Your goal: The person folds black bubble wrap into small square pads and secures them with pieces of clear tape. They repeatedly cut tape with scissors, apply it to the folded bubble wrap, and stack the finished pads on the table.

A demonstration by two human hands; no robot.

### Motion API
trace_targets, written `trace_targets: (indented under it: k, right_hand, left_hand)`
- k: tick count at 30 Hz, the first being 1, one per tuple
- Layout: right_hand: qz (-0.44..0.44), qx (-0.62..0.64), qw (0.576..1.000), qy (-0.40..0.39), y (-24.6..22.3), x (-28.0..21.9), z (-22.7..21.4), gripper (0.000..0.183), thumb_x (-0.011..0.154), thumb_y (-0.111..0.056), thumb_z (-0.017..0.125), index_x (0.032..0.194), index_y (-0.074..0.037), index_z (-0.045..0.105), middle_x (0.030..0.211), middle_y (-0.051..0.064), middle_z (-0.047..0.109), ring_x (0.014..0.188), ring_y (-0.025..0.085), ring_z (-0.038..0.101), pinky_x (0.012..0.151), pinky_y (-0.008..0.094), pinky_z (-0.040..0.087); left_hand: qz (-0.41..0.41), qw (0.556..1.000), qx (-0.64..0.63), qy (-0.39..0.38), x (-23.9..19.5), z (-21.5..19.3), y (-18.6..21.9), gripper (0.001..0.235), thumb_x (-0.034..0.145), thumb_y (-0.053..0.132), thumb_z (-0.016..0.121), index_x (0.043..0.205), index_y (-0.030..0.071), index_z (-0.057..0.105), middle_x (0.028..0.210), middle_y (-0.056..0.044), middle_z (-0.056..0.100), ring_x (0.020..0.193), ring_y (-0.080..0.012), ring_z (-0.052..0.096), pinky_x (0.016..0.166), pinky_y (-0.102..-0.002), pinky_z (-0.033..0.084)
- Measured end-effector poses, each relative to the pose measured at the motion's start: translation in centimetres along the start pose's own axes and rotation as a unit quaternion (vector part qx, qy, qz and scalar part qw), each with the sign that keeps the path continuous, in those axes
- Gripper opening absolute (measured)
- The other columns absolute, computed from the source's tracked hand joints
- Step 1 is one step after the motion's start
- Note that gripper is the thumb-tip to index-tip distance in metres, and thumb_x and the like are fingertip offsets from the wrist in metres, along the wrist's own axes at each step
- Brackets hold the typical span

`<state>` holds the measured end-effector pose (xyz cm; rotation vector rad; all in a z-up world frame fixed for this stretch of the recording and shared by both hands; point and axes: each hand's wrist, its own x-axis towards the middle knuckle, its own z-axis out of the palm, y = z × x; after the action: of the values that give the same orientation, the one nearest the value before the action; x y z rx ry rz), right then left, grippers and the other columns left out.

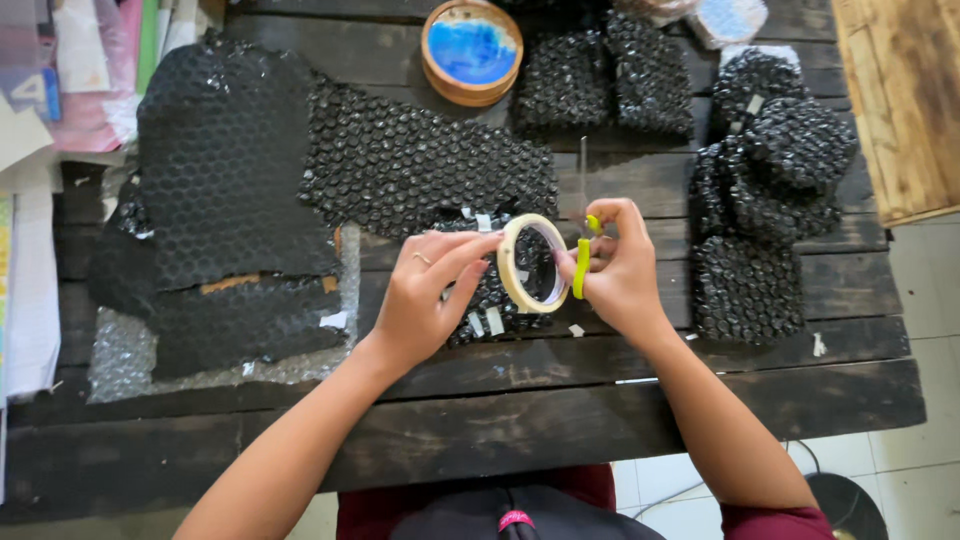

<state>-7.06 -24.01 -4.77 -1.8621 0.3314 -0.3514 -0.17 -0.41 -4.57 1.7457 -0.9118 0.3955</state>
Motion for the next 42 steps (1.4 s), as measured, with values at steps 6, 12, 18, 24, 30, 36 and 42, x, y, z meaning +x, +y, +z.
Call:
trace_targets:
  k: [6,12,18,24,30,36,42]
  right_hand:
    - [-0.025,0.003,1.000,0.004,0.6,-0.1,0.2,0.054,0.076,0.002,0.084,0.119,-0.002,0.052,0.109,0.014,0.047,0.069,0.025,0.073,0.060,0.030,0.063]
    - [-0.029,0.023,0.999,0.012,-0.4,-0.2,0.1,0.053,0.078,0.001,0.084,0.119,-0.001,0.051,0.115,0.015,0.051,0.072,0.023,0.072,0.064,0.031,0.065]
    - [-0.026,0.033,0.999,-0.001,-0.6,-0.4,0.4,0.052,0.077,0.003,0.083,0.117,-0.002,0.051,0.113,0.013,0.052,0.073,0.021,0.070,0.066,0.031,0.065]
    - [-0.020,0.049,0.998,0.028,0.2,0.1,0.1,0.050,0.080,0.004,0.080,0.118,-0.004,0.050,0.111,0.013,0.052,0.075,0.018,0.067,0.067,0.030,0.063]
    - [-0.062,0.044,0.995,0.064,0.3,0.5,1.1,0.049,0.080,0.003,0.078,0.119,-0.003,0.048,0.112,0.014,0.052,0.075,0.020,0.067,0.066,0.032,0.064]
    - [-0.211,-0.006,0.974,0.084,1.2,4.1,3.8,0.048,0.083,0.000,0.081,0.116,-0.004,0.048,0.115,0.014,0.049,0.084,0.031,0.072,0.070,0.037,0.065]
    - [-0.260,0.046,0.956,0.128,0.0,5.0,6.8,0.049,0.076,0.006,0.082,0.114,-0.002,0.051,0.113,0.011,0.046,0.076,0.019,0.062,0.061,0.029,0.063]
  left_hand:
    - [0.043,0.999,0.031,-0.009,0.8,-0.8,-0.1,0.018,0.092,0.014,0.077,0.110,0.017,0.077,0.101,0.003,0.071,0.086,-0.0171,0.067,0.088,-0.032,0.050]
    - [0.023,1.000,-0.004,0.007,0.9,-0.8,-0.5,0.011,0.091,0.013,0.079,0.095,0.023,0.079,0.095,0.010,0.073,0.080,-0.0121,0.068,0.083,-0.027,0.051]
    - [0.000,0.999,0.046,0.012,0.9,-0.8,-0.9,0.008,0.097,0.016,0.074,0.090,0.020,0.072,0.088,0.009,0.072,0.080,-0.0163,0.068,0.078,-0.030,0.049]
    - [-0.039,0.982,0.145,0.119,2.4,-3.2,-0.8,0.059,0.096,-0.008,0.073,0.148,0.010,0.053,0.156,-0.019,0.042,0.121,-0.0304,0.051,0.109,-0.042,0.034]
    - [-0.074,0.983,0.153,0.076,1.8,-2.4,-1.6,0.025,0.099,0.020,0.069,0.124,0.024,0.069,0.122,0.006,0.068,0.120,-0.0229,0.050,0.103,-0.043,0.028]
    - [-0.122,0.978,0.161,0.046,1.6,-1.1,-1.2,0.010,0.098,0.039,0.070,0.107,0.035,0.069,0.106,0.022,0.072,0.115,-0.0093,0.054,0.101,-0.041,0.022]
    - [-0.157,0.973,0.132,0.104,1.4,-1.5,-2.2,0.012,0.101,0.024,0.062,0.102,0.031,0.071,0.101,0.018,0.074,0.113,-0.0087,0.060,0.100,-0.040,0.024]
